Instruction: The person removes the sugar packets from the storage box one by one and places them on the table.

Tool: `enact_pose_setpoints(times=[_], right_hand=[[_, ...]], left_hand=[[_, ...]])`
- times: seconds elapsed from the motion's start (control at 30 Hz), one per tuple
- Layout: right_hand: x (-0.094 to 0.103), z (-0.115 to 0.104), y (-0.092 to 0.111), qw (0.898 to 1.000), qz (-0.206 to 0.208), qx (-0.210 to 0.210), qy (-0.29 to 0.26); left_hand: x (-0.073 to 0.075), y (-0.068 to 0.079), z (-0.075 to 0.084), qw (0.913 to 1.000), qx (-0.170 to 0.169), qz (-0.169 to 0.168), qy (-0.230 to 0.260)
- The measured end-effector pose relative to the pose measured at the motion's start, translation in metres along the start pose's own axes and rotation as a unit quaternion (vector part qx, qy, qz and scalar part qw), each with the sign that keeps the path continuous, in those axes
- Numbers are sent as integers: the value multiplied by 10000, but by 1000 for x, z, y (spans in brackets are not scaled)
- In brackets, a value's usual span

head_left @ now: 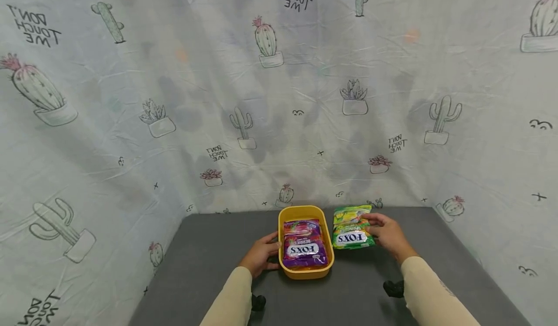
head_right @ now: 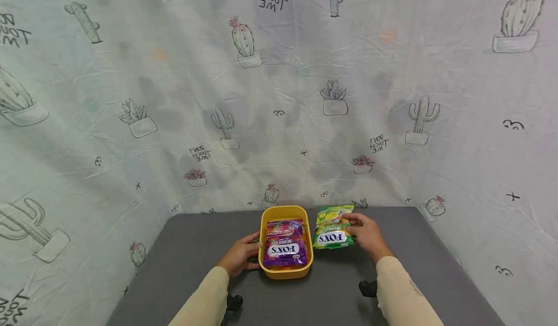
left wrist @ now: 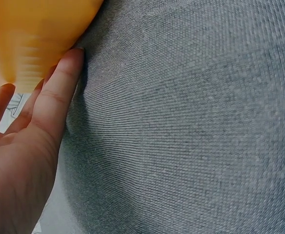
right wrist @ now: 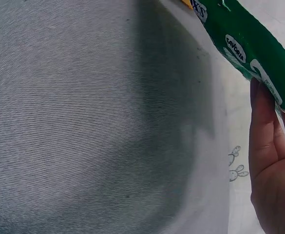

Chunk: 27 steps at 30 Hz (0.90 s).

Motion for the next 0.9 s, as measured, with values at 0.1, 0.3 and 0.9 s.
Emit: enact_pose_setpoints(times=[0.1, 0.3, 0.9], right_hand=[[-4, 5, -2, 9999, -57, 2, 151], [-9, 13, -5, 9994, -92, 15, 327], [-11, 31, -4, 9989, -267, -270, 271]], left_hand=[[0, 1, 1, 10000, 15, -16, 14], [-1, 2, 4, 10000, 64, -41, 7], [0, -1, 2, 9997, 95, -146, 173]])
Point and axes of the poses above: each hand's wrist, its own y-axis away from the middle knuckle, its own x-axis out of the back of the hand, z = x × y, the point moved 6 cm from there along -y, towards the middle knuckle, and after that the axes turned 11 degrees about y, right-handed, at the moved point
